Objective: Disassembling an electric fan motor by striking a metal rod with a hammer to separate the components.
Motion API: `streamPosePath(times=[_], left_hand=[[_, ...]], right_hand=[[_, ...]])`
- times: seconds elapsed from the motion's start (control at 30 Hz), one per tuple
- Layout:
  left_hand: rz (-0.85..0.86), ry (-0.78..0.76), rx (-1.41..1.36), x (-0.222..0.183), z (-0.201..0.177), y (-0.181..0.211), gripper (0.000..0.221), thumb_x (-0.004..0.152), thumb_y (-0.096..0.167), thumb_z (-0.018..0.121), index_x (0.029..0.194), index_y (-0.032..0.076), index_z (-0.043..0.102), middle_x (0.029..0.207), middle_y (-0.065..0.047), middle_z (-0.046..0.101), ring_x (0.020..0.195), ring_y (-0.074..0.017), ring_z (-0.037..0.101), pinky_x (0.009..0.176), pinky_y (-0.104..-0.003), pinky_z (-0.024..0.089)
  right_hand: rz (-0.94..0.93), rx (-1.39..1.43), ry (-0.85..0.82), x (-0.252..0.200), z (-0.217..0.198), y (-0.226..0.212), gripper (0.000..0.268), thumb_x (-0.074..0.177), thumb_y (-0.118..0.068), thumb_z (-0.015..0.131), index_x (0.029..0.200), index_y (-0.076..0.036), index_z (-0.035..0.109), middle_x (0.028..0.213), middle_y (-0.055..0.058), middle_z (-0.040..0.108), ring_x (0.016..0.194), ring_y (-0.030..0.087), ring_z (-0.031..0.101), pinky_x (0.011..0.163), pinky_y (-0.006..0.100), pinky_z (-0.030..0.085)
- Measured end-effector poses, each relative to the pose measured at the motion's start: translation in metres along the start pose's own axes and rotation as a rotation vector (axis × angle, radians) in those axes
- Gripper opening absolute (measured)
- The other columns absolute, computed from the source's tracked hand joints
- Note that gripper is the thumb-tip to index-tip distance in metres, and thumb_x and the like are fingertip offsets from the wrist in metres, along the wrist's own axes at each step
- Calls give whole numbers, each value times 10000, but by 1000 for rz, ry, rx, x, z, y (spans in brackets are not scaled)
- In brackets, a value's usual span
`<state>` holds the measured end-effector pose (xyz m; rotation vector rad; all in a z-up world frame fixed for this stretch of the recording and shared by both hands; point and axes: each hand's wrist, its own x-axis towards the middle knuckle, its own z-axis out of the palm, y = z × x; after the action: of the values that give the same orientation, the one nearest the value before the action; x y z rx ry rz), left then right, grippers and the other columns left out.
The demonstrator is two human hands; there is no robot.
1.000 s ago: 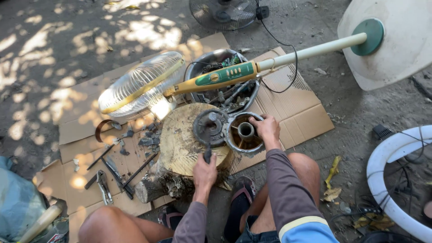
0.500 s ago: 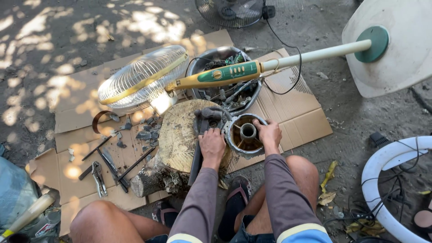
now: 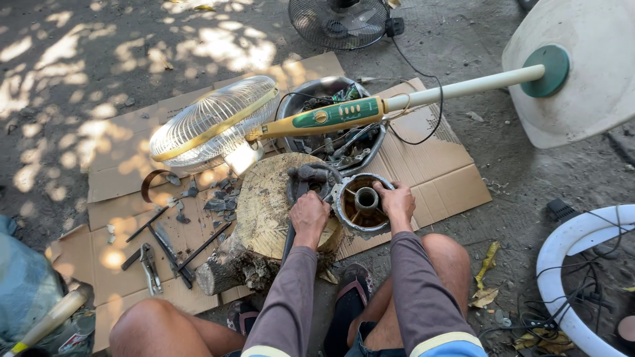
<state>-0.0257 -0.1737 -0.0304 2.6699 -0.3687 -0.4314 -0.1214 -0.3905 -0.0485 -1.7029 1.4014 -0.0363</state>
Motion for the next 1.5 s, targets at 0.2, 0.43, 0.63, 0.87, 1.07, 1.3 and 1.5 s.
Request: streamPosePath(times=[0.2, 0.43, 0.63, 0.87, 1.07, 1.3, 1.5], left_hand=[[-162, -1, -183, -9, -31, -49, 262, 848, 336, 625, 1011, 171, 747, 968, -171, 771, 1018, -450, 730, 851, -560, 582], [223, -71, 30, -20, -47, -5, 299, 977, 228, 592, 1231, 312, 727, 1083, -112, 733, 1059, -375, 742, 898, -500, 628], [269, -41, 115, -21, -24, -25, 162, 983, 236, 585, 1120, 203, 666, 1029, -96, 667, 1032, -335, 729, 904, -480, 571], [-173, 197, -545, -21, -89, -57, 401, 924, 369, 695, 1257, 150, 654, 1007, -153, 772, 938, -340, 762, 869, -502, 565], [142, 55, 91, -38, -70, 1, 458, 907, 403, 752, 1323, 227, 677, 1533, -226, 336, 1410, -469, 403, 1092, -615, 446], [37, -76, 242, -33, -46, 0, 661, 877, 570, 722, 1447, 328, 488, 1655, -221, 210, 1542, -439, 259, 1191, -670, 300], [-43, -79, 171, -56, -42, 2, 677, 834, 499, 801, 1412, 310, 503, 1627, -233, 201, 1542, -478, 193, 1137, -683, 367]], right_hand=[[-12, -22, 4, 6, 0, 1, 635, 734, -606, 816, 1217, -200, 746, 1135, 206, 744, 1196, 403, 649, 1025, 499, 517], [-31, -7, 5, 2, 0, 2, 621, 722, -608, 823, 1200, -216, 754, 1131, 213, 741, 1195, 405, 648, 1025, 492, 520], [-33, -42, 10, 12, 7, 11, 626, 720, -613, 816, 1205, -222, 755, 1145, 192, 743, 1200, 380, 649, 1037, 467, 505], [-17, -21, 26, 8, 4, 6, 641, 720, -595, 812, 1217, -196, 748, 1146, 211, 739, 1203, 397, 648, 1037, 484, 509], [-21, -41, 10, 7, 2, 1, 663, 727, -602, 809, 1243, -192, 739, 1170, 212, 734, 1218, 398, 641, 1040, 487, 509], [-64, -62, -26, 12, 0, -2, 648, 713, -631, 811, 1214, -224, 750, 1156, 194, 740, 1213, 388, 645, 1035, 476, 510], [-139, -108, -104, -6, -17, -24, 653, 723, -576, 830, 1215, -153, 756, 1179, 247, 731, 1225, 430, 630, 1053, 503, 501]])
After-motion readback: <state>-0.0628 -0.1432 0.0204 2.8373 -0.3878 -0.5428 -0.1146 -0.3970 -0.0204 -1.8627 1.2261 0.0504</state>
